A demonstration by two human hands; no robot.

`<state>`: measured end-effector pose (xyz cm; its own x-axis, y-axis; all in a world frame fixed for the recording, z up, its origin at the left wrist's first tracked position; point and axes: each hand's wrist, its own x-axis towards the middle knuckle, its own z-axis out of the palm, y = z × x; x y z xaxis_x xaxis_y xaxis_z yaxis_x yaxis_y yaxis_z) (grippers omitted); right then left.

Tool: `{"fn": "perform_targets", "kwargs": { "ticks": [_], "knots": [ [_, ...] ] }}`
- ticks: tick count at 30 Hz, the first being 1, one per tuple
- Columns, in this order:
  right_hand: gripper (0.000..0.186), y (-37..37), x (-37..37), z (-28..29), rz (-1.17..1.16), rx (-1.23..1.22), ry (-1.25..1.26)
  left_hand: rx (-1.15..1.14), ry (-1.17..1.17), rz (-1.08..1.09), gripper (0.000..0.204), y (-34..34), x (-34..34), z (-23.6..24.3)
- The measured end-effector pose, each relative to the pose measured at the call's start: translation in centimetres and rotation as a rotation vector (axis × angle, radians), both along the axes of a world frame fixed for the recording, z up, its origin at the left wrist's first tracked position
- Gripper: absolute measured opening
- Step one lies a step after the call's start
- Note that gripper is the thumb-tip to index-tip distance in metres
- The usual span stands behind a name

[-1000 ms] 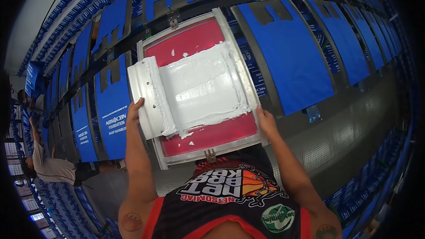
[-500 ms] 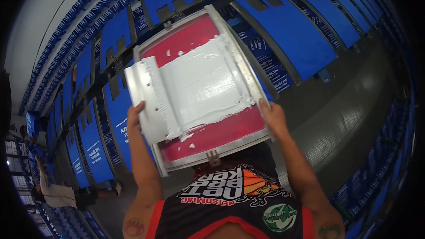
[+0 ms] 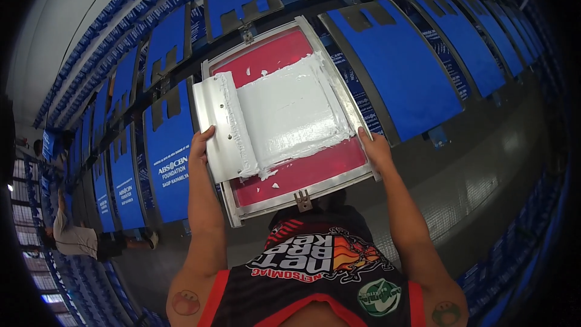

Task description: The person is screen printing white text and logos onto blue t-shirts in a commercial printing facility.

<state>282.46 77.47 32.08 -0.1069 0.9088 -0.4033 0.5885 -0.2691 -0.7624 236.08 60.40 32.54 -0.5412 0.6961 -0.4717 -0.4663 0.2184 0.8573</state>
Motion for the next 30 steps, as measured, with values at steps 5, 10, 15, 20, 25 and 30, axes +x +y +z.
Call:
{"fn": "perform_targets", "kwargs": {
  "ticks": [5, 10, 15, 20, 25, 30],
  "knots": [
    [0.057, -0.1, 0.1, -0.6, 0.013, 0.070, -0.031, 0.008, 0.019, -0.049, 0.043, -0.1, -0.4, 0.1],
    [0.038, -7.0, -0.7, 5.0, 0.351, 0.344, -0.086, -0.016, 0.177, -0.090, 0.042, -0.3, -0.3, 3.5],
    [0.040, -15.3, -4.0, 1.9, 0.709, -0.452, 0.036, -0.028, 0.508, -0.225, 0.047, 1.9, 2.5, 7.2],
    [0.029, -16.7, -5.2, -1.1, 0.497, -0.481, 0.189, -0.167, 0.907, -0.417, 0.049, 3.9, 6.9, 9.2],
    [0.023, -17.2, -5.1, -0.9, 0.504, -0.330, 0.120, -0.147, 1.266, -0.577, 0.046, 4.7, 10.1, 9.4],
    [0.024, -16.6, -5.4, -1.0, 0.574, -0.294, 0.121, -0.163, 1.327, -0.710, 0.040, 3.5, 12.5, 9.5]
  ]
}}
